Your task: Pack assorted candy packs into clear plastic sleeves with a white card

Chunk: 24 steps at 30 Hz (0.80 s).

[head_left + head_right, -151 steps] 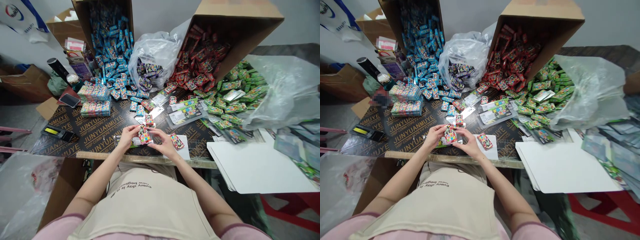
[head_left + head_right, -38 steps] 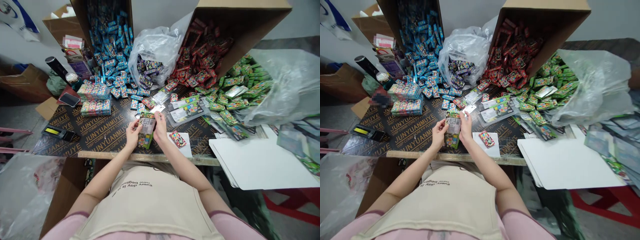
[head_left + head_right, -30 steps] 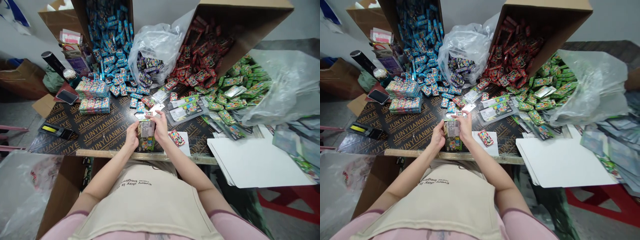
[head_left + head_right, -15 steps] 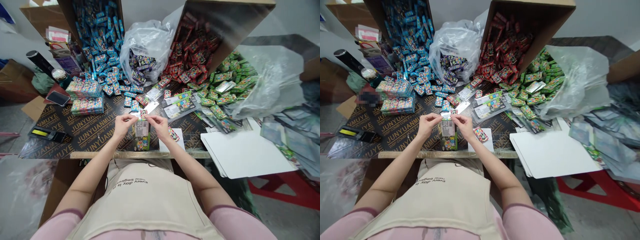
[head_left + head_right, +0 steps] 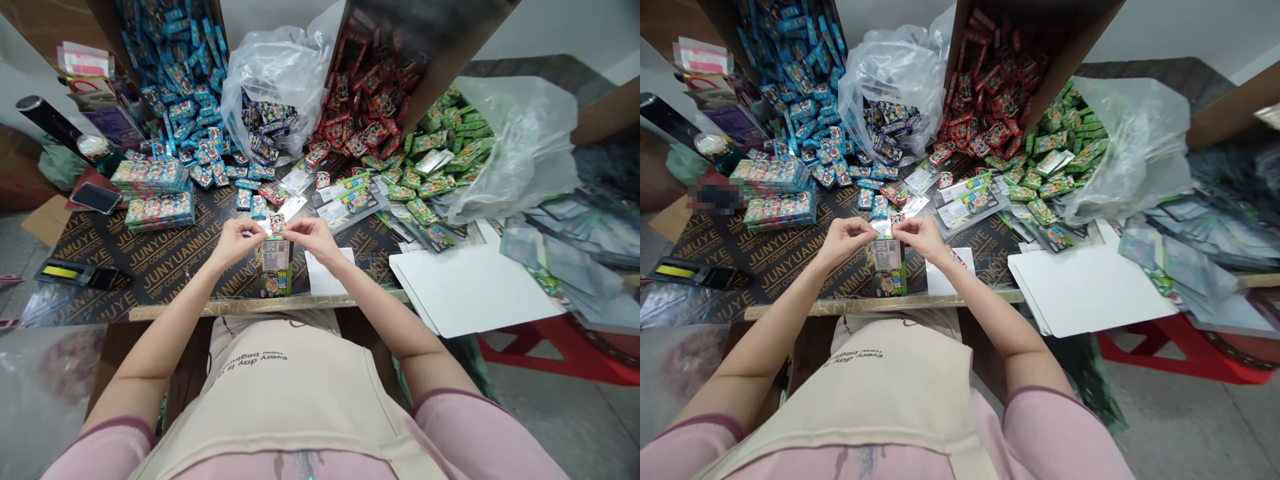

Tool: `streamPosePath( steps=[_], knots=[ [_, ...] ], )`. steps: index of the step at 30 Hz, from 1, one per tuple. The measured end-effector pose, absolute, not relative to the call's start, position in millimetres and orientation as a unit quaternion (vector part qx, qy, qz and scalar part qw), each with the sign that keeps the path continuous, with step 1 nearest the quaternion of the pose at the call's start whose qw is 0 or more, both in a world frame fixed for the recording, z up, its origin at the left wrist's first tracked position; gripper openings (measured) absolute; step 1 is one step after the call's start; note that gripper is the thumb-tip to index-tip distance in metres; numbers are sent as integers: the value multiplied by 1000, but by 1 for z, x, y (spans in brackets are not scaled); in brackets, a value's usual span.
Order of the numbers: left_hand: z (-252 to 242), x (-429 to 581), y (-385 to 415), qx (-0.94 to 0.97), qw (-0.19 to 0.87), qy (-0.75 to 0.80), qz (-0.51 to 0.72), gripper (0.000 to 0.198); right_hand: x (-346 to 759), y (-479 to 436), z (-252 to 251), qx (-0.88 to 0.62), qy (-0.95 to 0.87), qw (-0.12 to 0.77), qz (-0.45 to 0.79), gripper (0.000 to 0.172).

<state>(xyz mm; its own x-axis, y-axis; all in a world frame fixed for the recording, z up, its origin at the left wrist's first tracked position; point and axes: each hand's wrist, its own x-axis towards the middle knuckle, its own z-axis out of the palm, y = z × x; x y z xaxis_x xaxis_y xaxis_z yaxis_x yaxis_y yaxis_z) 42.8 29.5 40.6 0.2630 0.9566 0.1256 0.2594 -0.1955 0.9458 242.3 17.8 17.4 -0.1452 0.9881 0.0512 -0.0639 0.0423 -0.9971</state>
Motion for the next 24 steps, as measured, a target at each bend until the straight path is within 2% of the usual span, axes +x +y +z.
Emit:
streamPosePath(
  steps=[5, 8, 11, 14, 19, 24],
  knots=[
    [41, 42, 22, 751, 352, 416, 373, 16, 268, 15, 18, -390, -667, 420, 476, 30],
    [39, 41, 21, 809, 286, 398, 326, 16, 293, 23, -4, -460, -718, 379, 360, 29],
    [35, 40, 21, 839, 256, 377, 299, 27, 312, 28, -38, -571, -750, 247, 224, 20],
    [32, 40, 22, 844, 254, 365, 300, 27, 317, 25, -67, -596, -771, 132, 182, 17],
    [26, 40, 22, 833, 262, 371, 316, 27, 314, 17, -86, -597, -771, 140, 171, 10],
    [24, 41, 21, 830, 257, 369, 329, 27, 313, 13, -89, -580, -778, 168, 174, 14]
  ],
)
